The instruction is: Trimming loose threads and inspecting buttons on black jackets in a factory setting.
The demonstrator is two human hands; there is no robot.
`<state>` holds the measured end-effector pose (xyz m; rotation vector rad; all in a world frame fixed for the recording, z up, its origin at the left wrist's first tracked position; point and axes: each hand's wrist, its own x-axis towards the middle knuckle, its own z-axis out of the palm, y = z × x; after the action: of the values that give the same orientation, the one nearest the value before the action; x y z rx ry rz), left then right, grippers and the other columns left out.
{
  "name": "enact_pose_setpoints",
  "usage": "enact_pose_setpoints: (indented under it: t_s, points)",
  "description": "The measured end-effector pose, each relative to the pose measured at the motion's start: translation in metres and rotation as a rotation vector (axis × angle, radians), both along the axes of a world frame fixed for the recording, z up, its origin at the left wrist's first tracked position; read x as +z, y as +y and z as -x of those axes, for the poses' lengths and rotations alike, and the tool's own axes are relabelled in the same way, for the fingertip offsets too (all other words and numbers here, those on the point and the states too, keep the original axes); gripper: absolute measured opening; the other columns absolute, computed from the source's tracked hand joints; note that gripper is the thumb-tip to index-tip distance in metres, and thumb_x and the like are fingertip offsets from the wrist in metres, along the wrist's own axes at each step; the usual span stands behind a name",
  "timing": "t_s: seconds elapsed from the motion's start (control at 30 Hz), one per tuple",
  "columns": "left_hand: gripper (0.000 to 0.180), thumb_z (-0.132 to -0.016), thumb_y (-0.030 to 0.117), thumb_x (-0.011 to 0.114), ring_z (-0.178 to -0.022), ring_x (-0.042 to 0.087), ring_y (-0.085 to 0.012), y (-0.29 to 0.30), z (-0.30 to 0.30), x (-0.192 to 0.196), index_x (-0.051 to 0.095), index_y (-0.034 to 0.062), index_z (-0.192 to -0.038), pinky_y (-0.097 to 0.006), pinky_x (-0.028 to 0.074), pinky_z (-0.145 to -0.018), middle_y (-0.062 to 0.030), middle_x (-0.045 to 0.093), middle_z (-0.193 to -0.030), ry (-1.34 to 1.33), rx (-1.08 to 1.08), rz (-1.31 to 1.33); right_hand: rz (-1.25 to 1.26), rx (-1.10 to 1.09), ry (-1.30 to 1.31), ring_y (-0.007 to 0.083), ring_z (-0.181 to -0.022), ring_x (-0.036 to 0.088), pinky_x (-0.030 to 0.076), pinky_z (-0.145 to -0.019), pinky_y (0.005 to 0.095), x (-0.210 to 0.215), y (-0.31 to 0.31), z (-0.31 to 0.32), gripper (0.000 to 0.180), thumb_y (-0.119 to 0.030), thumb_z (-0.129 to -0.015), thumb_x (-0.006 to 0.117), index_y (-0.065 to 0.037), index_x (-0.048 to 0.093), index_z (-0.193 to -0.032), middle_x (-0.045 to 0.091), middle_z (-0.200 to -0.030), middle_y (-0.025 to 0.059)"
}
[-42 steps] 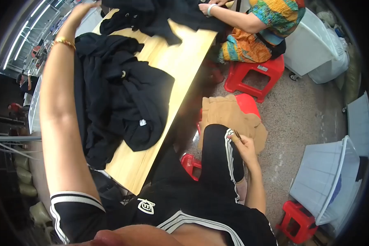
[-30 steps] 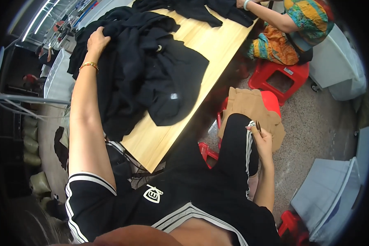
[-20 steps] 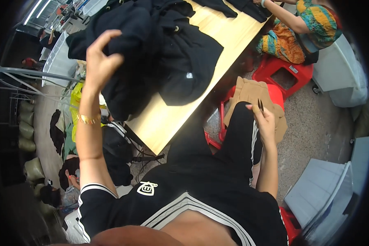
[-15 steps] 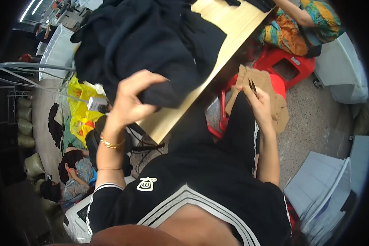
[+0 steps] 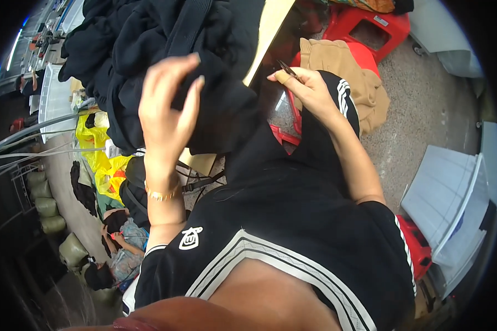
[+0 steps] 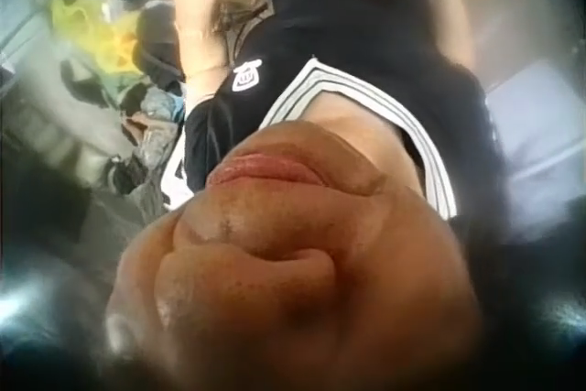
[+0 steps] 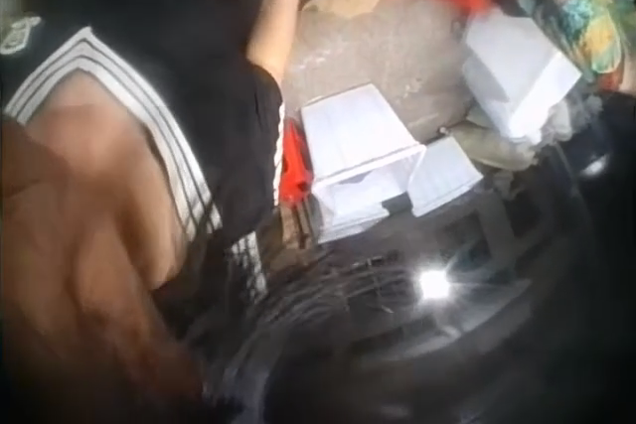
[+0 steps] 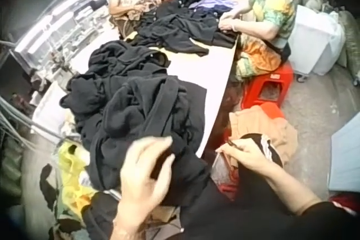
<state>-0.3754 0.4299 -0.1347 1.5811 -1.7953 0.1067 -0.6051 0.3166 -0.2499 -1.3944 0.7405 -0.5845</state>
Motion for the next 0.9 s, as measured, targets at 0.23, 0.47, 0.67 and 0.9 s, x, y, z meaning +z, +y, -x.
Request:
enact_pose_setpoints:
  t_s: [0.23,0.47,0.67,0.9]
  points:
    - [0.041,-0.08,0.003,0.059,-0.095,0.065,-0.0278,-0.019,-0.025,0.006,0.059,0.0066,-0.121,-0.034,0.051,-0.085,-0.0138,0.064,-0.106,0.008,0.188,-0.013,0.232,-0.146,-0.135,-0.0013,-0.062,0.035,0.028,-0.054,0.017,0.01,-0.01,-0.018,0.025,-0.011,-0.089,0.066,-0.004,0.066,-0.114,0.04,-0.068,-0.0108]
    - [0.041,-0.084,0.004,0.054,-0.112,0.058,-0.0245,0.094,-0.043,0.025,0.055,-0.0092,-0.123,-0.034,0.041,-0.103,-0.0176,0.061,-0.119,1.523,-0.076,0.033,0.545,-0.092,-0.243,0.0022,-0.059,0.032,0.029,-0.053,0.0185,0.056,-0.006,-0.049,0.047,-0.005,-0.08,0.073,-0.007,0.06,-0.125,0.035,-0.067,-0.0074]
    - [0.023,-0.087,0.005,0.062,-0.104,0.06,-0.0155,0.138,-0.068,-0.042,0.066,-0.0024,-0.109,-0.028,0.042,-0.097,-0.009,0.067,-0.108,1.319,0.441,0.078,0.753,0.022,-0.226,0.0072,-0.057,0.037,0.035,-0.052,0.0225,0.063,-0.004,-0.089,0.058,-0.007,-0.075,0.076,-0.014,0.057,-0.13,0.041,-0.068,-0.0016]
    - [0.04,-0.075,-0.001,0.061,-0.106,0.056,-0.0263,0.079,-0.031,-0.028,0.064,0.0093,-0.113,-0.038,0.043,-0.092,-0.0092,0.06,-0.113,-0.007,0.449,0.09,1.051,0.076,-0.166,0.016,-0.062,0.056,0.048,-0.056,0.0283,0.062,-0.005,-0.11,0.058,-0.012,-0.067,0.077,-0.021,0.061,-0.122,0.055,-0.075,0.0029]
